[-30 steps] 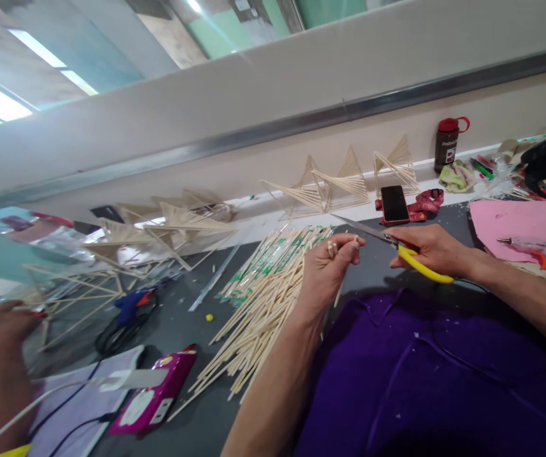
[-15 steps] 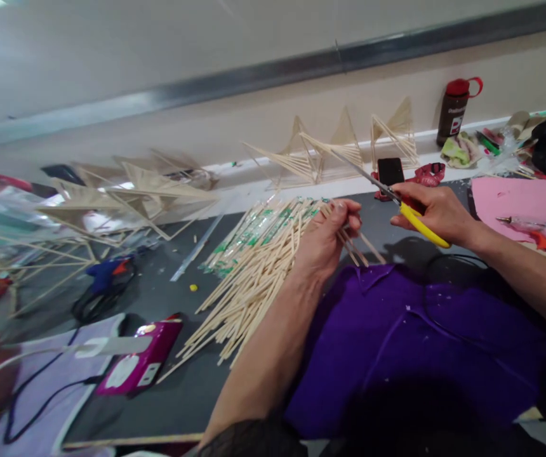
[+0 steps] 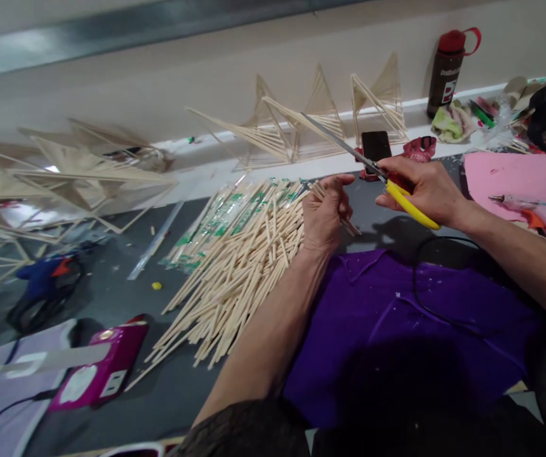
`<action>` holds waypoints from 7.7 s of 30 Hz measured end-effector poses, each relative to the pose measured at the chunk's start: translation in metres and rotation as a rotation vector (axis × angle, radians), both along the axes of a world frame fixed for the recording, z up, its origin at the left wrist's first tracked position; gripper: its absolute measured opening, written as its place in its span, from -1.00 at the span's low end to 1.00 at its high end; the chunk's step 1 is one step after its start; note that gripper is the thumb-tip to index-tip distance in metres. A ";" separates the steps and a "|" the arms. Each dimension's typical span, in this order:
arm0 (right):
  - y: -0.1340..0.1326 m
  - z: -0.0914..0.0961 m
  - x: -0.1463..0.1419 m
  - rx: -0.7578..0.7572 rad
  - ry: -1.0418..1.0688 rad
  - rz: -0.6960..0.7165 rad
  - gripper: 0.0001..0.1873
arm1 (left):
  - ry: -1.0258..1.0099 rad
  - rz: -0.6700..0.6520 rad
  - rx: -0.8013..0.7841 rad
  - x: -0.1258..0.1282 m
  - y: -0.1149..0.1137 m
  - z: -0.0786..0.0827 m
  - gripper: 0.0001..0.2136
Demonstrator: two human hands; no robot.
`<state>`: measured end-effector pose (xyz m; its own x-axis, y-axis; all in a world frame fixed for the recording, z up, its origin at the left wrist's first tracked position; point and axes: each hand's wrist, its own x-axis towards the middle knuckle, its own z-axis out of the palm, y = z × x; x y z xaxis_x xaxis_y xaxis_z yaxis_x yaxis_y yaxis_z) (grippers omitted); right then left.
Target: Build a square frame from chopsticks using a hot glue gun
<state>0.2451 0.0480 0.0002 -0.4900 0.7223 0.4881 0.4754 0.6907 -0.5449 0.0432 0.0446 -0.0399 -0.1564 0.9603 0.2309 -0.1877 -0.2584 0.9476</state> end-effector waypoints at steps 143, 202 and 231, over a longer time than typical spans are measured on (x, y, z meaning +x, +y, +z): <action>-0.013 -0.014 -0.009 0.014 -0.066 0.139 -0.32 | 0.290 0.114 -0.014 -0.021 -0.047 0.051 -0.92; -0.013 -0.022 -0.007 0.255 -0.238 0.060 -0.24 | 0.518 0.169 0.242 -0.023 -0.046 0.034 -0.87; -0.006 -0.029 -0.008 0.068 -0.240 0.070 -0.58 | 0.235 -0.036 -0.051 -0.022 -0.043 0.049 -0.86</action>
